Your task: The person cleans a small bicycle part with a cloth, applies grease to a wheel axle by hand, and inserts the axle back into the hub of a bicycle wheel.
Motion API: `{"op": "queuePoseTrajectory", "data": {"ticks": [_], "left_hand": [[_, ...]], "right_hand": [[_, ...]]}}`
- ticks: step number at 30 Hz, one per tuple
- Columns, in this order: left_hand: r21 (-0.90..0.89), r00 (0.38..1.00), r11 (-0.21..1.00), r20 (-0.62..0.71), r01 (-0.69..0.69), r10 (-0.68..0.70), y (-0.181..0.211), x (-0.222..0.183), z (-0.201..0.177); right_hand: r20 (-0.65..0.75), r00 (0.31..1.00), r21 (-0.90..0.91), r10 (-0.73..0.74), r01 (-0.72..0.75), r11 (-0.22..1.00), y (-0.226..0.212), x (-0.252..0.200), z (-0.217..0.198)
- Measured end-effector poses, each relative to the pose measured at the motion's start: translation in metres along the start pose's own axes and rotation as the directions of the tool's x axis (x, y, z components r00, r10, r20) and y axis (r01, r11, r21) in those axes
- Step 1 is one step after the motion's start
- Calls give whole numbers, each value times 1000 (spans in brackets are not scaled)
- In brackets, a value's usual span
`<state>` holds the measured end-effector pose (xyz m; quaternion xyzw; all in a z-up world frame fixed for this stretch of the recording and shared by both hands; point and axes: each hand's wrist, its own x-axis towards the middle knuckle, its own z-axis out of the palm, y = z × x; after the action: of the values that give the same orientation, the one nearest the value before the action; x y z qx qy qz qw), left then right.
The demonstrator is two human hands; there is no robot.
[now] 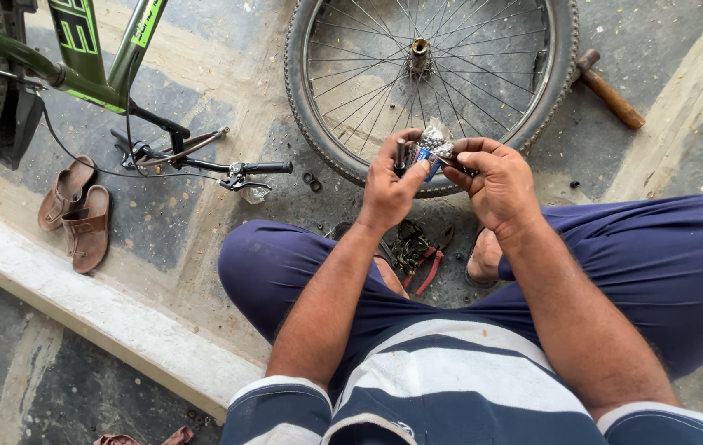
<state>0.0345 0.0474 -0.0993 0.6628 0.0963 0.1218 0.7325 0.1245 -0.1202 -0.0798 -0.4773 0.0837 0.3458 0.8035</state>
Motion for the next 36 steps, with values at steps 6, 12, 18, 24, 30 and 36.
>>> {"op": "queuePoseTrajectory", "data": {"ticks": [6, 12, 18, 24, 30, 36], "left_hand": [[-536, 949, 783, 189, 315, -252, 12, -1, -7], [-582, 931, 736, 308, 346, -195, 18, 2, -8], [-551, 899, 741, 406, 385, -165, 7, 6, -6], [-519, 875, 733, 432, 440, -219, 11, 6, -2], [-423, 852, 743, 330, 519, -408, 3, 7, 9], [-243, 929, 905, -40, 349, -368, -34, 9, 8]], "right_hand": [[45, 999, 7, -7, 7, 1000, -19, -13, 9], [167, 960, -498, -223, 278, 822, -56, -32, 12], [547, 826, -831, -140, 556, 35, -94, -39, 31], [669, 736, -727, -103, 620, -294, -99, -36, 33], [598, 800, -727, -48, 516, -452, -118, -17, 9], [499, 866, -691, -23, 382, -614, -174, 30, -87]]}}
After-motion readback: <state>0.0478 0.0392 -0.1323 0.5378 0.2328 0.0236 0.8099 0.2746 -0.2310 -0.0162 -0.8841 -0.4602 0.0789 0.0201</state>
